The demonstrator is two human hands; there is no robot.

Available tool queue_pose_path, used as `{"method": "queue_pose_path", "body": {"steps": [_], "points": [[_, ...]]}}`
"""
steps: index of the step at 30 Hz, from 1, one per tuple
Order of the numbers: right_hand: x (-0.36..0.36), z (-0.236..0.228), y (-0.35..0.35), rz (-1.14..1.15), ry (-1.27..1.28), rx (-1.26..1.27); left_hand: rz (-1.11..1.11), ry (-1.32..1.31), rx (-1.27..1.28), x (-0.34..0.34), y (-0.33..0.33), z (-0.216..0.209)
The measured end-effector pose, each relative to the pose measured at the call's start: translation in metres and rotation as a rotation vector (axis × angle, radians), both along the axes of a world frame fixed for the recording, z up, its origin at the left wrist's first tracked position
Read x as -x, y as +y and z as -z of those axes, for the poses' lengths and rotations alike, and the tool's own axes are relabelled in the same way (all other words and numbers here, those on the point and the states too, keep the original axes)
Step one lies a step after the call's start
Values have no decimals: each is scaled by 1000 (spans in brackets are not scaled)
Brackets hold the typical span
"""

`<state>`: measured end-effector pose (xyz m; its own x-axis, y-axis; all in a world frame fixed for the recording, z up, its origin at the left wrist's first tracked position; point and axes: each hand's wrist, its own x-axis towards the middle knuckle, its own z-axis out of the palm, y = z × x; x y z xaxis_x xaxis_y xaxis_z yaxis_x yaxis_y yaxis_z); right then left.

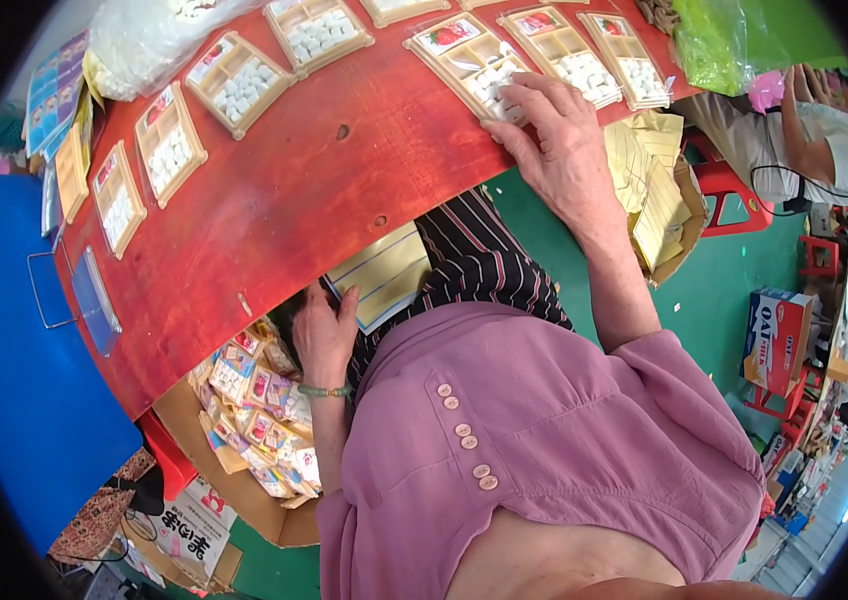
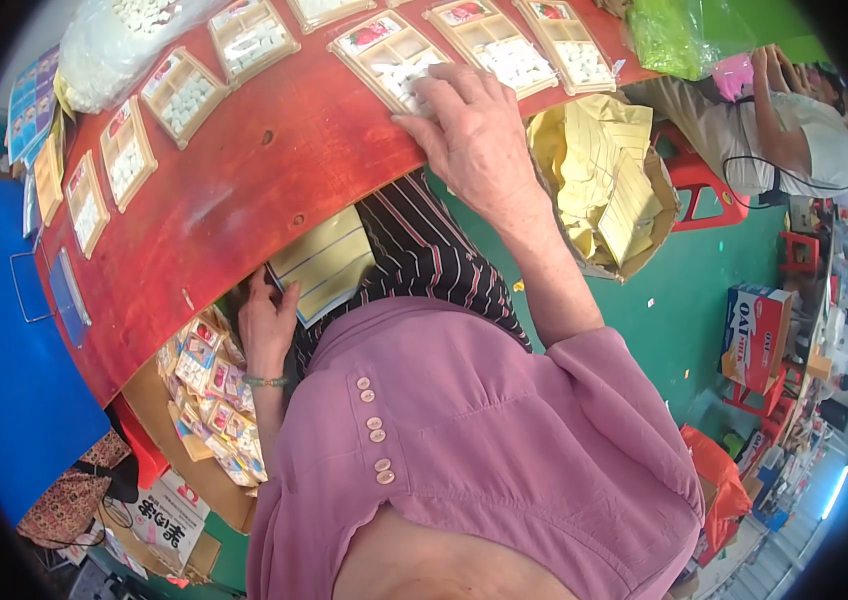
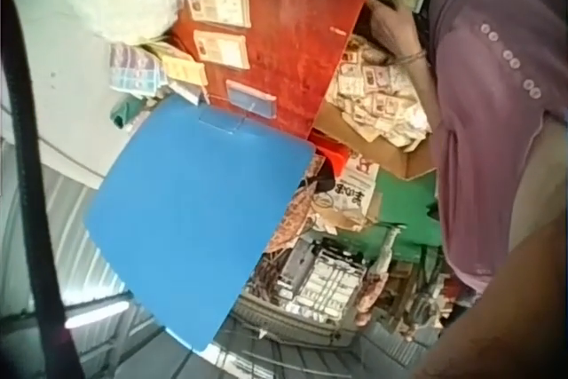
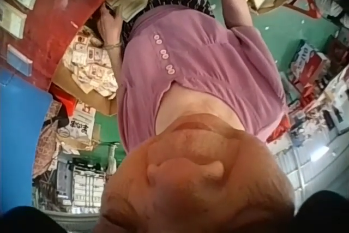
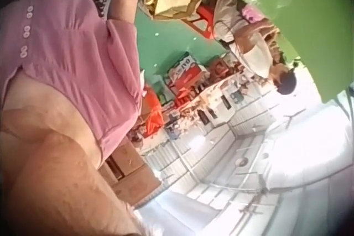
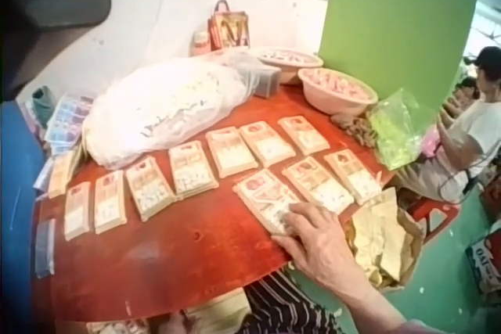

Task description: Packaging small containers by wrapping them with label strips.

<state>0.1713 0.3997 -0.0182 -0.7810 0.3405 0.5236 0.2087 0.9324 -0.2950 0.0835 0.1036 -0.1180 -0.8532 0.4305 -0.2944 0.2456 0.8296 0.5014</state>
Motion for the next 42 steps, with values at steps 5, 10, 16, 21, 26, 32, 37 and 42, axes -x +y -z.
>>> {"method": "queue_pose_path", "body": {"steps": [5,10,16,21,26,32,37,42], "points": [[13,7,-8,27,9,-61,-61,-88,-287,2,-4,53],[20,10,-22,-48,-15,-54,-185,-99,-516,3,-9,76],[31,16,-53,-168,38,-22,-352,-424,-789,3,-9,76],[34,16,-69,-261,41,1,-338,-402,-714,-6,-17,87],[32,5,-79,-255,41,84,-369,-564,-749,-20,-14,64],[23,-17,-79,-270,-59,87,-133,-605,-610,-31,-24,39],[9,5,-79,-451,156,-3,13,-584,-517,-33,-18,35],[7,36,-109,-740,-250,365,25,-636,-574,-28,-22,31]]}}
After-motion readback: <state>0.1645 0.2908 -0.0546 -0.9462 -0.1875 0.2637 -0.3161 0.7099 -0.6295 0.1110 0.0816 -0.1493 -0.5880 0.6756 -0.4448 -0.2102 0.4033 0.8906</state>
